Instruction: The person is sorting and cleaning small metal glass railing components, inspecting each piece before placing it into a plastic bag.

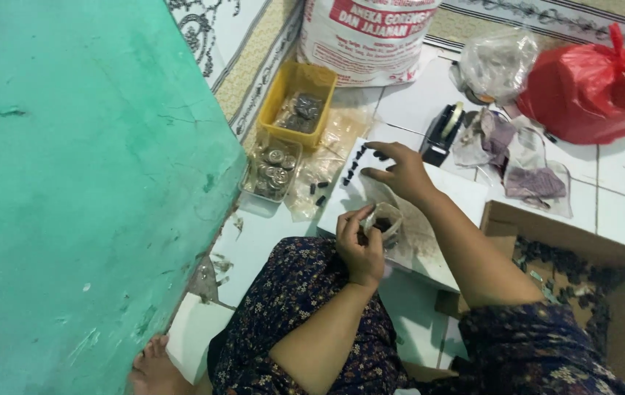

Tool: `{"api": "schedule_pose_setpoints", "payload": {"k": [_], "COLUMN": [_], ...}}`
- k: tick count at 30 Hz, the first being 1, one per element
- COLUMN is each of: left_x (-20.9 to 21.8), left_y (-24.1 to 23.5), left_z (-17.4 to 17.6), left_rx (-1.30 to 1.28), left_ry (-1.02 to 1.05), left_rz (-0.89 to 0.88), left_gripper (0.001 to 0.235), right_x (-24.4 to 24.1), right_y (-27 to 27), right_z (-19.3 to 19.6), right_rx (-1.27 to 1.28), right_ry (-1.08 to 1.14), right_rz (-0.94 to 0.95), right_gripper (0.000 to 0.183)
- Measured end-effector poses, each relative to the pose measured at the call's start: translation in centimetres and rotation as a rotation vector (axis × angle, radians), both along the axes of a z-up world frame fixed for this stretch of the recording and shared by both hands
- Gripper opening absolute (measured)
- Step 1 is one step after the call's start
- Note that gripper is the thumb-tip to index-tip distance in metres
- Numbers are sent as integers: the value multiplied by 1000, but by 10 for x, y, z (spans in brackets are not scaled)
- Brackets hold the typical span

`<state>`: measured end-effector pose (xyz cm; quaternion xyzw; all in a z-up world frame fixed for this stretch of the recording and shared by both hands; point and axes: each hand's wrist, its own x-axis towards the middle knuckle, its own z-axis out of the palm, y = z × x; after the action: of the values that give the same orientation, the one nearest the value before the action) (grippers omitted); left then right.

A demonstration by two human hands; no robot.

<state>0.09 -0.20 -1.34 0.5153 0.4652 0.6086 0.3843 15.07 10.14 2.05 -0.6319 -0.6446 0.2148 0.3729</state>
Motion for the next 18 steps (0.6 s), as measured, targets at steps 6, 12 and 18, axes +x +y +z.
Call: {"api": "schedule_pose_setpoints", "payload": {"k": [6, 12, 18], "left_x": [6, 3, 3], "left_y": [1, 1, 3], "left_z": [-1, 8, 0], "left_rx": [22, -53, -59], "left_ry": [-2, -62, -30], "left_rz": [63, -5, 9], "left_gripper": [43, 40, 41], "right_x": [-20, -18, -12], "right_y": [33, 48, 38], "right_z": [5, -41, -76], "right_rx": [-187, -52, 108], "right_ry": [-396, -488, -439], "right_rz": [153, 263, 345], "right_gripper": [76, 46, 21]}}
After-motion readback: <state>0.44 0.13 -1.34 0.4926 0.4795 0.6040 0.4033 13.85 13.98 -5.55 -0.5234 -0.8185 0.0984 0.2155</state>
